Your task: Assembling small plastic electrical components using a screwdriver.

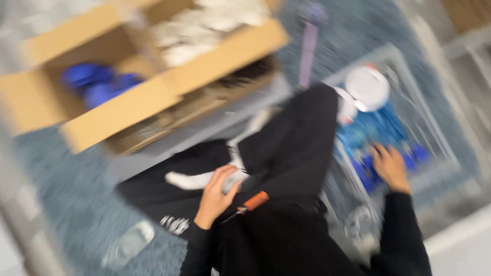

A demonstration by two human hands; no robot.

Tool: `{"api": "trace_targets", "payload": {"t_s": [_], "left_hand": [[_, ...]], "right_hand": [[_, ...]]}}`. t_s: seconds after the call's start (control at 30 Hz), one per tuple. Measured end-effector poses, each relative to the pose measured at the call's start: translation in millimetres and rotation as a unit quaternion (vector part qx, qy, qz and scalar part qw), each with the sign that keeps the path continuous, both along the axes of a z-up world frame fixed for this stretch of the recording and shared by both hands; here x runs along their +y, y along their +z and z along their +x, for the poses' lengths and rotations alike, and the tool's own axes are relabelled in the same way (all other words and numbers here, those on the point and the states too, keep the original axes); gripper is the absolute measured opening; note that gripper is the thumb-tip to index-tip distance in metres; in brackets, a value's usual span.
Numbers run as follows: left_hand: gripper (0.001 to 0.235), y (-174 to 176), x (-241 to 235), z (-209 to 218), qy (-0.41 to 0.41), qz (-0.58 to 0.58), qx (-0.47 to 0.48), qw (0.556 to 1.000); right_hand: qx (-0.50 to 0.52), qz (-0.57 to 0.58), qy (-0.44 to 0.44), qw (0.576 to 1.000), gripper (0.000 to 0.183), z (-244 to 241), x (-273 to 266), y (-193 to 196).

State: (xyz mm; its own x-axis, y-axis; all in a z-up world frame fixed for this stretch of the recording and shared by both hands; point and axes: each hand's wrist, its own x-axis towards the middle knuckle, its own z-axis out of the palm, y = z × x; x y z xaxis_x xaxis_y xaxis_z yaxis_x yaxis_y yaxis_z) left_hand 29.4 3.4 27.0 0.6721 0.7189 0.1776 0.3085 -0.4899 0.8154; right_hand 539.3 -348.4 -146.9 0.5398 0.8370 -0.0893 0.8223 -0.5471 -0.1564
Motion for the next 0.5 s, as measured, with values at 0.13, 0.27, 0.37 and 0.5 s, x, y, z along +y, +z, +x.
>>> {"api": "trace_targets", "payload": {"t_s": [0.13,0.27,0.37,0.5], "left_hand": [[0.035,12,8,-54,0.126,-0.012,0.029,0.991],[0.023,38,15,-133,0.352,0.042,0.126,0.926],[0.013,3,15,-235,0.451,0.205,0.192,0.847],[0.036,-7,-17,-351,0.516,0.255,0.301,0.761]], "right_hand": [[-0.044,0.012,-0.051,0.998,0.041,23,6,-32],[-0.099,0.019,-0.085,0.991,0.041,41,26,-16],[-0.131,0.115,-0.053,0.983,0.029,47,55,27],[-0.259,0.114,-0.051,0.958,0.021,73,65,69]]}}
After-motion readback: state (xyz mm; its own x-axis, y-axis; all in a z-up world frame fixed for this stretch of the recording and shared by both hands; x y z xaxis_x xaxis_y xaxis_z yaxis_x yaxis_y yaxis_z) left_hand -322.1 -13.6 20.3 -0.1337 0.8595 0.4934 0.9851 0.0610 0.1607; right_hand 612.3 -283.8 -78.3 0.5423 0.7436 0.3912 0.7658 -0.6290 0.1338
